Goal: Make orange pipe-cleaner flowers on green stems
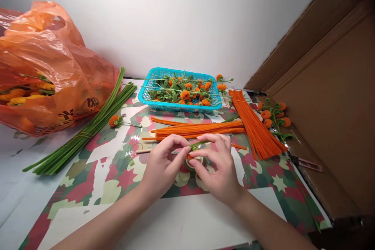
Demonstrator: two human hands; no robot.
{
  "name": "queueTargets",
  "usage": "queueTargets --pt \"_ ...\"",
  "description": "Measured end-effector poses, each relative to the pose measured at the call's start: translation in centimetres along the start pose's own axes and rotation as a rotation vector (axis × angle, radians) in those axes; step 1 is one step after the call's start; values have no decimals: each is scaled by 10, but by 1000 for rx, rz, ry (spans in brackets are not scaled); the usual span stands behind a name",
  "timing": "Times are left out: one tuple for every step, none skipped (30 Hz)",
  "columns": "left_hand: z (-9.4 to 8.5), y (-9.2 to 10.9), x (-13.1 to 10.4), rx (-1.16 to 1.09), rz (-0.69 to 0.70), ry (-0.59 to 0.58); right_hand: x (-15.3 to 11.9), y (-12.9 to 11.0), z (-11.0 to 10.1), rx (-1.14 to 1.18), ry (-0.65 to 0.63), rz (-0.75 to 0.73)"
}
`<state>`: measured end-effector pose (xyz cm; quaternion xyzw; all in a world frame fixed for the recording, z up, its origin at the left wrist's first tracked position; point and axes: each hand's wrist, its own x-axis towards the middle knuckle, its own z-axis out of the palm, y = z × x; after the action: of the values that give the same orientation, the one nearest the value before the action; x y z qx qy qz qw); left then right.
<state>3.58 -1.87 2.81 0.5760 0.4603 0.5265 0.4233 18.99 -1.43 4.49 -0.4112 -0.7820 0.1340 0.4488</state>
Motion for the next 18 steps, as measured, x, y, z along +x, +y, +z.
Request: queueTargets --pt "0 1 0 -21 -12 6 0 0 1 -10 10 -10" --pt "1 1 0 -34 -17 10 0 1 2 -25 24 -24" --pt "1 2 0 -43 -20 13 0 2 2 -44 36 -40" --pt "1 3 -1 -54 -19 16 0 3 3 -63 46 -63" --pt "1 4 -1 -72 -21 16 0 4 3 -81 59 -88" --pt "1 4 -1 -104 -29 13 -1 5 3 -100 80 -115" --pt "1 5 -1 -151 -45 3 -1 6 3 -120 106 -143" --pt "0 5 -1 -210 -68 -13 -2 7 3 -138 135 -167" --pt "0 5 0 -273 -92 -35 -2 8 3 -153 161 -187" --pt "-1 4 1 -332 -115 -59 -2 9 2 -163 183 -201" --pt "-1 4 2 -383 -130 -83 -2 9 2 -167 196 -211" --pt "-1 4 2 -421 -140 -104 -2 9 1 -166 205 -219" --pt "-2 3 3 -449 -150 -125 -2 9 0 -162 211 -224" --pt "-2 3 4 -473 -161 -142 -2 9 -1 -157 216 -228" --pt "-2 3 4 -494 -178 -156 -2 8 -2 -152 217 -230" --pt "-2 3 5 -514 -198 -165 -1 8 -3 -148 217 -230" --pt "-2 3 5 -529 -219 -168 -1 7 -4 -147 215 -229" --pt "-2 2 5 -540 -240 -163 0 7 -4 -147 215 -227"
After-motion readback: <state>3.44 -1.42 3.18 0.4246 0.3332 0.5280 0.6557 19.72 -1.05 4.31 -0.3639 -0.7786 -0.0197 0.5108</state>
